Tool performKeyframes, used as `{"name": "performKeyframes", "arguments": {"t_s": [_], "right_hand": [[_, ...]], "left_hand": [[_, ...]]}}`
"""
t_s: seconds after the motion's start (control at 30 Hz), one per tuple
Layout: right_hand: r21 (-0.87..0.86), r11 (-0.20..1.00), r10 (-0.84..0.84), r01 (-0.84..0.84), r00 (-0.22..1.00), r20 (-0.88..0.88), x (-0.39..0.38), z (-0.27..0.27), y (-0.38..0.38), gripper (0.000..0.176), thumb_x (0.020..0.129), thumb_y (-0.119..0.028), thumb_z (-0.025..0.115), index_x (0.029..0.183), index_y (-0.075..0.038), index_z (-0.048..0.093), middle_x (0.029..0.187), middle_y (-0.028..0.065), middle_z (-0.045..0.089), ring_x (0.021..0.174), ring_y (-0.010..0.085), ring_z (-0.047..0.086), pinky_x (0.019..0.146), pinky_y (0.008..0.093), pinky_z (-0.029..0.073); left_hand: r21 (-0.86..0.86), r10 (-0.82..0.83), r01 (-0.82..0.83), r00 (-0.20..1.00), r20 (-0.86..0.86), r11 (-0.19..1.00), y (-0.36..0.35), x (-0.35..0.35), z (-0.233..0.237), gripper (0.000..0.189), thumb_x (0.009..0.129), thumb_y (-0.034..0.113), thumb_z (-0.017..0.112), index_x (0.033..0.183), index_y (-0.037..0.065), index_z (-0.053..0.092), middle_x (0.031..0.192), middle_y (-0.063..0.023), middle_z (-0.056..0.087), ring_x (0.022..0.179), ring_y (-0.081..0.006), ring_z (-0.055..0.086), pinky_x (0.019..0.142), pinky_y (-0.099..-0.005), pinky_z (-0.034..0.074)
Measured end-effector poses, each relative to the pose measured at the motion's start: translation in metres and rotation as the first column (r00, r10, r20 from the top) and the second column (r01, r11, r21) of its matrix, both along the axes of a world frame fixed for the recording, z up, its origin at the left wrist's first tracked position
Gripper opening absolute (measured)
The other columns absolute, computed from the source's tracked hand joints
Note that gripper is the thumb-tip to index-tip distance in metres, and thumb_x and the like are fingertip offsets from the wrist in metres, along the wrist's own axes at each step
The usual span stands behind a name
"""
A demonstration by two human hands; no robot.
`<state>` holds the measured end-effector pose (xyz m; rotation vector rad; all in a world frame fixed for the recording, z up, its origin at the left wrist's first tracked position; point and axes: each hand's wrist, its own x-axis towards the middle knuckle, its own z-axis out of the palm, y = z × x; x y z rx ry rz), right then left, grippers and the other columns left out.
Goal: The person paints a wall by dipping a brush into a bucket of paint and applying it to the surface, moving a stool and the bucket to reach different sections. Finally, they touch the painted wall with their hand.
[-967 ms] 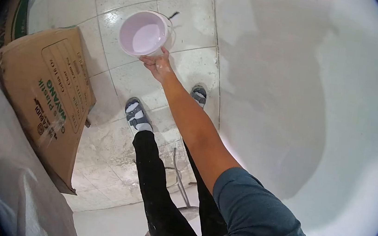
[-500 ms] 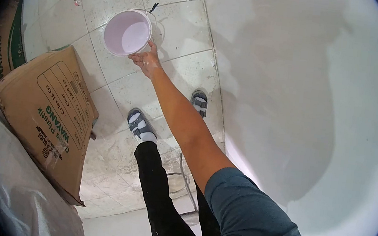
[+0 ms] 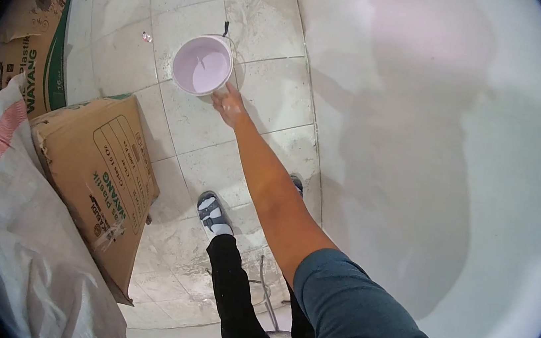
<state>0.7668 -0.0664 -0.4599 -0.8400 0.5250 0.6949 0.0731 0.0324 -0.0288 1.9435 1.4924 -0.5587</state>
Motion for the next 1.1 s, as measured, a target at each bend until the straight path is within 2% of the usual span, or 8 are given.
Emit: {"name": "performKeyframes", "arguments": {"t_s": [0.2,0.3,0.5,0.6,0.67,0.73,0.8,1.1], "right_hand": [[-0.045,0.997,0.056,-0.064,0.986,-0.158,-0.153,0.057,-0.076,0.058,0.089,-0.010,0.051,0.138,-0.003,0.022,0.127,0.0181,0.047,0.110,0.0246,0.051,0.092,0.0350,0.043],[-0.163,0.982,0.086,-0.095,0.994,-0.066,-0.224,0.159,-0.128,0.053,0.093,-0.026,0.046,0.132,0.004,0.029,0.134,0.0232,0.038,0.127,0.0335,0.036,0.106,0.0442,0.028],[-0.167,0.978,-0.142,0.127,0.986,-0.085,-0.251,0.322,-0.159,0.054,0.087,-0.029,0.052,0.123,0.008,0.038,0.119,0.0267,0.050,0.110,0.0365,0.053,0.095,0.0422,0.042],[-0.248,0.966,-0.127,0.076,0.972,-0.195,-0.240,0.340,-0.156,0.044,0.085,-0.025,0.054,0.115,0.006,0.045,0.100,0.0219,0.061,0.091,0.0315,0.063,0.082,0.0397,0.051],[-0.367,0.922,0.028,-0.121,0.968,-0.250,-0.236,0.339,-0.148,0.028,0.084,-0.014,0.051,0.106,0.003,0.053,0.079,0.0140,0.063,0.068,0.0239,0.064,0.064,0.0331,0.054],[-0.353,0.926,0.037,-0.136,0.961,-0.273,-0.228,0.334,-0.138,0.017,0.084,-0.008,0.049,0.096,0.001,0.057,0.068,0.0087,0.057,0.055,0.0164,0.056,0.052,0.0271,0.047],[-0.376,0.882,0.161,-0.284,0.932,-0.324,-0.220,0.328,-0.133,0.015,0.086,-0.007,0.048,0.094,0.001,0.058,0.065,0.0043,0.051,0.051,0.0125,0.049,0.048,0.0248,0.041],[-0.262,0.848,0.353,-0.461,0.860,-0.369,-0.204,0.307,-0.147,0.019,0.088,-0.017,0.051,0.092,-0.001,0.060,0.064,-0.0019,0.046,0.049,0.0058,0.039,0.044,0.0233,0.033]], "left_hand": [[0.015,-0.114,0.114,0.971,0.212,0.993,0.001,0.108,0.013,0.013,0.082,0.009,0.053,0.078,-0.002,0.059,0.075,-0.0130,0.063,0.073,-0.0242,0.061,0.068,-0.0350,0.051],[-0.027,-0.087,0.094,0.975,0.205,0.995,0.007,0.157,0.013,0.014,0.078,-0.002,0.060,0.091,-0.004,0.061,0.088,-0.0153,0.064,0.081,-0.0287,0.062,0.073,-0.0361,0.049],[0.102,-0.315,0.313,0.771,0.553,0.944,0.023,0.269,0.005,0.015,0.077,0.000,0.062,0.091,-0.003,0.060,0.084,-0.0187,0.061,0.077,-0.0322,0.060,0.070,-0.0393,0.048],[0.001,-0.157,0.198,0.777,0.609,0.980,0.010,0.333,0.002,0.011,0.079,0.000,0.062,0.089,-0.002,0.058,0.083,-0.0134,0.061,0.075,-0.0260,0.060,0.069,-0.0350,0.049],[-0.275,0.370,-0.261,0.779,0.506,0.925,-0.003,0.366,0.006,0.008,0.081,-0.001,0.060,0.088,-0.001,0.058,0.084,-0.0087,0.060,0.075,-0.0191,0.059,0.069,-0.0322,0.050],[-0.321,0.484,-0.366,0.726,0.489,0.873,-0.011,0.375,-0.012,0.008,0.084,0.005,0.058,0.092,0.001,0.056,0.086,-0.0068,0.058,0.075,-0.0158,0.058,0.069,-0.0299,0.049],[-0.551,0.813,-0.598,0.429,0.394,0.583,-0.017,0.386,-0.017,0.013,0.088,0.011,0.054,0.096,0.002,0.053,0.088,-0.0071,0.057,0.076,-0.0158,0.057,0.069,-0.0294,0.049],[-0.665,0.911,-0.625,0.305,0.276,0.410,-0.056,0.423,-0.019,0.024,0.086,0.026,0.054,0.096,0.004,0.051,0.088,-0.0082,0.057,0.078,-0.0185,0.058,0.073,-0.0310,0.048]]}}
